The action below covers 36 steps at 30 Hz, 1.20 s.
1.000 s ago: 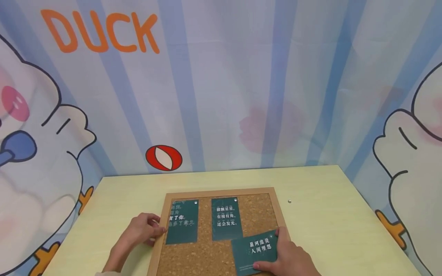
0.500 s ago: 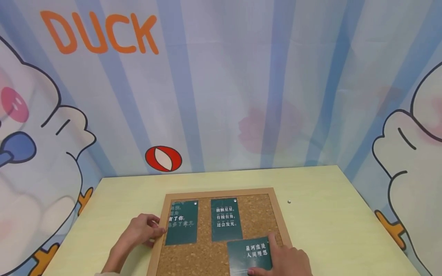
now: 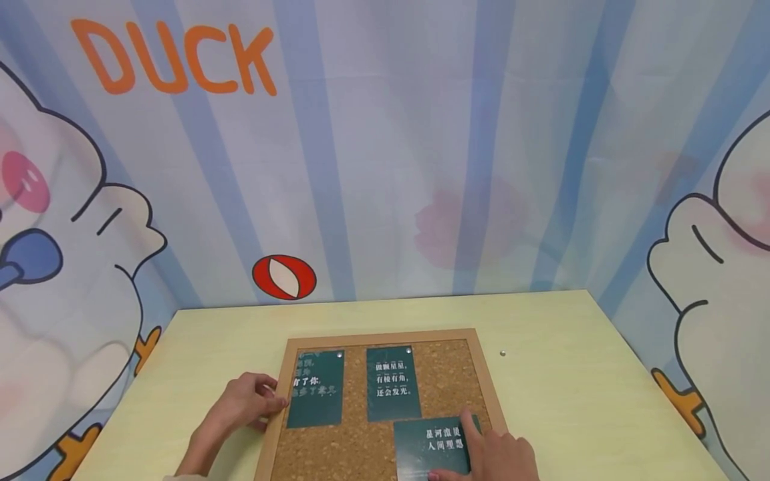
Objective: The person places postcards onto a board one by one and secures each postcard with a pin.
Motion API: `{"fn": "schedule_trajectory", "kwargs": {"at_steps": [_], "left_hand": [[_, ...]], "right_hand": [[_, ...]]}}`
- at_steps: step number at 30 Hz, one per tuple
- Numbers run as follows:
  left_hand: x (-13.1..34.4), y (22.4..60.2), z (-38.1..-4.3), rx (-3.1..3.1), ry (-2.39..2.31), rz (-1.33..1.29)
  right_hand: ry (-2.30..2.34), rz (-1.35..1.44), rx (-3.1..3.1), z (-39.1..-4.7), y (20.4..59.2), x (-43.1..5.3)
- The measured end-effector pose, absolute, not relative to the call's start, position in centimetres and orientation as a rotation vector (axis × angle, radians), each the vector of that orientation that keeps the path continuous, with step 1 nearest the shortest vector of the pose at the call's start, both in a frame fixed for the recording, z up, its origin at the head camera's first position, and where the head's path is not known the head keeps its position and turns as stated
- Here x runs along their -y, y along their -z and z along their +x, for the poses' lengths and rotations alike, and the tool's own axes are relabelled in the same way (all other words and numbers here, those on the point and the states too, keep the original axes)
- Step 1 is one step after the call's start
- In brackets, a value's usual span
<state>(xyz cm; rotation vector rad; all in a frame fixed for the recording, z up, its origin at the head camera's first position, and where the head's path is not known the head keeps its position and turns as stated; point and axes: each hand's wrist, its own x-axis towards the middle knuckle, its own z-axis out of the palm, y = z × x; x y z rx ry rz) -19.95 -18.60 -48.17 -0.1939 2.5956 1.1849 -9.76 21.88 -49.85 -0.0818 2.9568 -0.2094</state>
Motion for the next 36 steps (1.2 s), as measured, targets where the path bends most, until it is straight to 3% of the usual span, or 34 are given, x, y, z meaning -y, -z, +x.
{"fn": "schedule_trajectory", "kwargs": {"at_steps": [7,15,19,26,36], "left_hand": [[18.3,48.0,-19.8,-2.641,-1.103,-0.192],[15.4,46.5,-18.6,-3.041,-0.626,0.012],[13.0,45.9,-17.6,-3.119,-0.536,0.311],[9.2,46.4,-15.6,-2.87,-0.423,1.077],[6.4,48.9,-14.5,-2.499,-0.249,1.714]], "right_hand": [[0.241,-0.076,-2.95,-9.7,49.9,-21.8],[0.23,-0.059,-2.925,-9.9,50.1,-21.8],[0.249,-0.061,-2.931,-9.8,50.3,-22.0],[0.294,-0.053,-2.93,-9.7,50.5,-22.2],[0.27,-0.034,-2.9,-9.8,50.6,-22.2]]}}
